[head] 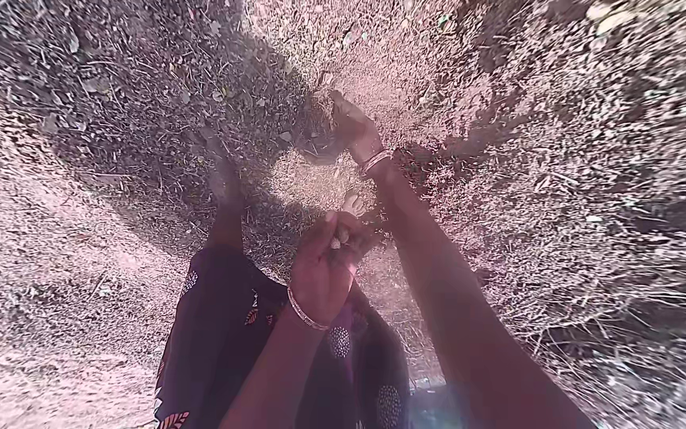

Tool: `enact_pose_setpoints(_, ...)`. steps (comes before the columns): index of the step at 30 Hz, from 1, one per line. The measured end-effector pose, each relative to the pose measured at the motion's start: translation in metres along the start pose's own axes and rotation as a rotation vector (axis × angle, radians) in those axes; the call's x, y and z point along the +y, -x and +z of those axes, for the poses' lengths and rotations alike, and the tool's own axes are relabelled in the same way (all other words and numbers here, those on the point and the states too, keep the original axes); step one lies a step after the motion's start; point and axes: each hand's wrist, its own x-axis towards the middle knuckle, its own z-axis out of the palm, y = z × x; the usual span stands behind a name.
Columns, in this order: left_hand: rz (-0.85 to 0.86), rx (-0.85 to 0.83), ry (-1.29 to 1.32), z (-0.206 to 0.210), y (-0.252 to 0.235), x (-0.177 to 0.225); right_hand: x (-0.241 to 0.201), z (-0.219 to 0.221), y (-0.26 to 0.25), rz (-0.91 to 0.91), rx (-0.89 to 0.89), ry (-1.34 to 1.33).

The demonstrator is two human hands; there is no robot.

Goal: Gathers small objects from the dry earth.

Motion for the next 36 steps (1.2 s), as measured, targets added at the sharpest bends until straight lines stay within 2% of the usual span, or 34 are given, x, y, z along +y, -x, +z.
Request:
enact_pose_setpoints(2,0.0,0.0,0.007,0.001,0.0,-0.001,0.005,-0.014,0.035,0.039,0.059,0.03)
enact_pose_setpoints(4,0.002,-0.002,0.0,0.001,0.0,-0.003,0.028,-0.036,0.056,0.126,0.22,0.192)
enact_pose_setpoints(7,0.006,0.075,-0.019,0.0,0.0,-0.004,0.059,-0.055,0.049,0.376,0.482,0.415)
enact_pose_setpoints(9,0.015,0.166,-0.07,0.001,-0.001,-0.003,0.065,-0.05,0.024,0.521,0.523,0.472)
enact_pose_setpoints(12,0.07,0.327,-0.147,-0.001,-0.003,-0.003,0.055,0.004,-0.017,0.539,0.364,0.283)
enact_pose_setpoints(15,0.112,0.4,-0.177,-0.003,-0.006,-0.003,0.009,0.062,-0.01,0.412,0.094,0.291)
enact_pose_setpoints(17,0.13,0.384,-0.189,-0.002,-0.006,-0.004,0.001,0.07,0.021,0.224,-0.036,0.26)
enact_pose_setpoints(19,0.142,0.373,-0.227,0.002,-0.006,-0.006,0.006,0.056,0.059,0.049,-0.237,0.229)
enact_pose_setpoints(21,0.15,0.36,-0.258,0.003,-0.005,-0.006,0.011,0.032,0.088,0.011,-0.33,0.325)
enact_pose_setpoints(23,0.158,0.373,-0.274,0.002,-0.003,-0.007,0.029,0.005,0.098,0.142,-0.139,0.495)
enact_pose_setpoints(26,0.162,0.371,-0.3,-0.002,-0.003,-0.009,0.054,-0.03,0.073,0.493,0.264,0.791)
enact_pose_setpoints(28,0.156,0.366,-0.319,-0.005,-0.002,-0.01,0.07,-0.032,0.045,0.679,0.393,0.835)
enact_pose_setpoints(29,0.157,0.363,-0.326,-0.006,-0.002,-0.011,0.073,-0.023,0.031,0.73,0.379,0.784)
enact_pose_setpoints(31,0.155,0.362,-0.341,-0.007,-0.003,-0.012,0.062,0.009,0.012,0.623,0.22,0.551)
enact_pose_setpoints(33,0.151,0.38,-0.348,-0.006,-0.002,-0.014,0.046,0.046,0.01,0.398,-0.006,0.351)
enact_pose_setpoints(34,0.156,0.375,-0.35,-0.006,-0.004,-0.013,0.036,0.059,0.011,0.268,-0.08,0.368)
enact_pose_setpoints(36,0.161,0.366,-0.346,-0.005,-0.005,-0.012,0.017,0.068,0.029,0.165,-0.147,0.388)
